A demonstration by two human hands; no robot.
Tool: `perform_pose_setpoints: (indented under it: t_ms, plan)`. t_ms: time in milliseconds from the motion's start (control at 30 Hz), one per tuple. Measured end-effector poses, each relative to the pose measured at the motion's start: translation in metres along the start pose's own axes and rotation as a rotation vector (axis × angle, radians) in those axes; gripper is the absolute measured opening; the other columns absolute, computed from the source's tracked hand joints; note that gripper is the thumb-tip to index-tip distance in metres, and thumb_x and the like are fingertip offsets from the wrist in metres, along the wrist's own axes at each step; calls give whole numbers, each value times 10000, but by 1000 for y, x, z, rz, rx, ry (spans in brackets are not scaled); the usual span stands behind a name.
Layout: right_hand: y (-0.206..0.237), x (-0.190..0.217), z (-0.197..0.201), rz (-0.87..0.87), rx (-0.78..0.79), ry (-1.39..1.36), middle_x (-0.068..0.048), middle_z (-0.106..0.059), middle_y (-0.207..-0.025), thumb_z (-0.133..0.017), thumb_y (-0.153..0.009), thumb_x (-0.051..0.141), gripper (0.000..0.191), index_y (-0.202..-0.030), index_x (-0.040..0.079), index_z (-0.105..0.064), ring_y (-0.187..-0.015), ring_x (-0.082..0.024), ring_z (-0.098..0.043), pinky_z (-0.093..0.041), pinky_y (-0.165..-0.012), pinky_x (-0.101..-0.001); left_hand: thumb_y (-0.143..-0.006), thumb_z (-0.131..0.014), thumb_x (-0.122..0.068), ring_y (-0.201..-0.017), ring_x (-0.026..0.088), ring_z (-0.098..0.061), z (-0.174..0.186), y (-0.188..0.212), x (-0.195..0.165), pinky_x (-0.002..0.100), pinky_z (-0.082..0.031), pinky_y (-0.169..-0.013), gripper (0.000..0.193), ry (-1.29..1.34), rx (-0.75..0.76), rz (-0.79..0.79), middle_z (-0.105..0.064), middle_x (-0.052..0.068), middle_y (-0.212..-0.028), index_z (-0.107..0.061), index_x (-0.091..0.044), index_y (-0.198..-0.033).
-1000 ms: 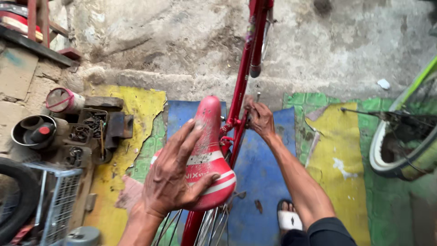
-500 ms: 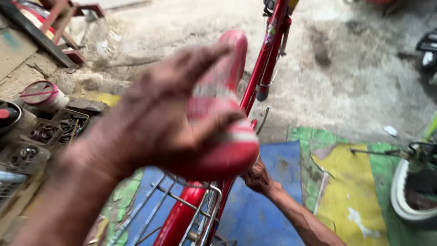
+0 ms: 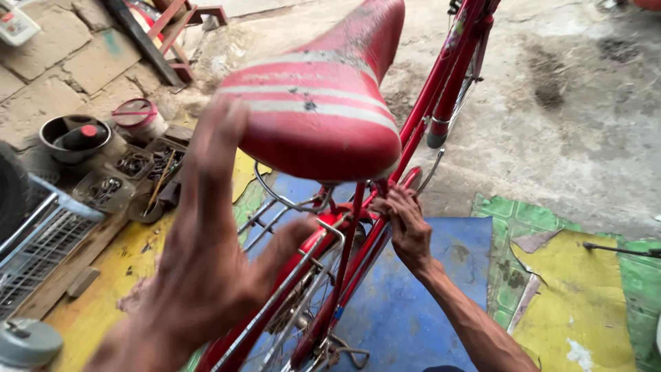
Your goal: The person wipes down a red bicycle with a pink cloth, cleaning the front wheel, spokes, fender, and frame, then moves around the bike to wipe the seat, rear rack, and lower frame areas.
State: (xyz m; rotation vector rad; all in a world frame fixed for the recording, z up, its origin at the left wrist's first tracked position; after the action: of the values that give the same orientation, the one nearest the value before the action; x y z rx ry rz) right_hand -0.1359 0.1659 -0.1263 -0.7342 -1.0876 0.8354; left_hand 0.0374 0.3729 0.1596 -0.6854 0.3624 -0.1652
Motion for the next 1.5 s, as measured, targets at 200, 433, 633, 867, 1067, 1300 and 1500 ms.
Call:
perform_pose_setpoints:
  t_ms: [200, 433, 633, 867, 1067, 1300, 1500]
  plan:
    - [-39, 24, 12, -998, -101, -1017, -109, -706, -831, -494, -1119, 254, 337, -1052, -28, -664, -647, -173, -667, -555, -600, -315, -852, -648, -533, -1521, 462, -158, -23, 49, -20, 641, -151, -1155, 928, -136, 233, 225, -201, 291, -1621, -224, -97, -1552]
    - [-54, 97, -8, -751, 70, -498, -74, -697, -767, -545, -1101, 282, 352, -1078, 17, -775, -651, -110, -612, -505, -584, -275, -898, -625, -493, -1478, 425, -245, -38, 54, -6, 659, -98, -1129, 884, -78, 310, 303, -273, 271, -1584, -242, -44, -1557]
    - [-28, 102, 20, -106, 102, -366, -137, -747, -1052, -623, -1009, 63, 203, -1183, 10, -715, -1025, -286, -636, -546, -863, -354, -979, -546, -485, -1460, 433, -345, -35, 53, -2, 645, -189, -1148, 787, -37, 253, 312, -367, 288, -1554, -285, -14, -1554]
    - [-8, 113, 32, -87, 35, -799, -34, -685, -1086, -654, -1059, 33, 73, -1093, 89, -622, -977, -192, -724, -600, -885, -367, -995, -508, -483, -1457, 416, -356, -30, 59, -1, 676, -157, -1135, 745, -32, 273, 404, -381, 255, -1567, -312, -18, -1544]
    - [-15, 137, 1, 342, 306, -389, -180, -652, -1326, -582, -1057, 77, 245, -1286, 2, -623, -1225, -341, -654, -529, -1073, -485, -998, -494, -493, -1434, 416, -392, -27, 65, -6, 662, -210, -1129, 724, -55, 252, 382, -429, 255, -1527, -359, -11, -1521]
    - [-44, 134, -13, 431, 477, -325, -217, -584, -1389, -414, -1049, 238, 400, -1334, 8, -575, -1340, -434, -544, -414, -1162, -596, -1035, -418, -501, -1405, 401, -459, -10, 65, -10, 561, -291, -1153, 676, 31, 157, 398, -492, 274, -1492, -417, -6, -1495]
    - [-47, 150, -24, 531, 443, -330, -200, -615, -1346, -432, -1093, 224, 286, -1251, 44, -588, -1298, -413, -588, -467, -1126, -558, -1088, -375, -485, -1448, 456, -408, 5, 64, -10, 546, -299, -1178, 665, 110, 25, 365, -470, 310, -1526, -428, 28, -1507]
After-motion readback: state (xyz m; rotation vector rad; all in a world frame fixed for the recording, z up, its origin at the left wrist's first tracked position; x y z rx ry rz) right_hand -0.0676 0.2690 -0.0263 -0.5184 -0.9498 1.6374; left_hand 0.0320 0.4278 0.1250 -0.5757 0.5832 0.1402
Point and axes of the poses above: each hand's wrist, its own y-axis away from the middle knuckle, its own z-axis out of the back of the hand, x = y × z, the point moved 2 cm from there along -y, towards the middle knuckle
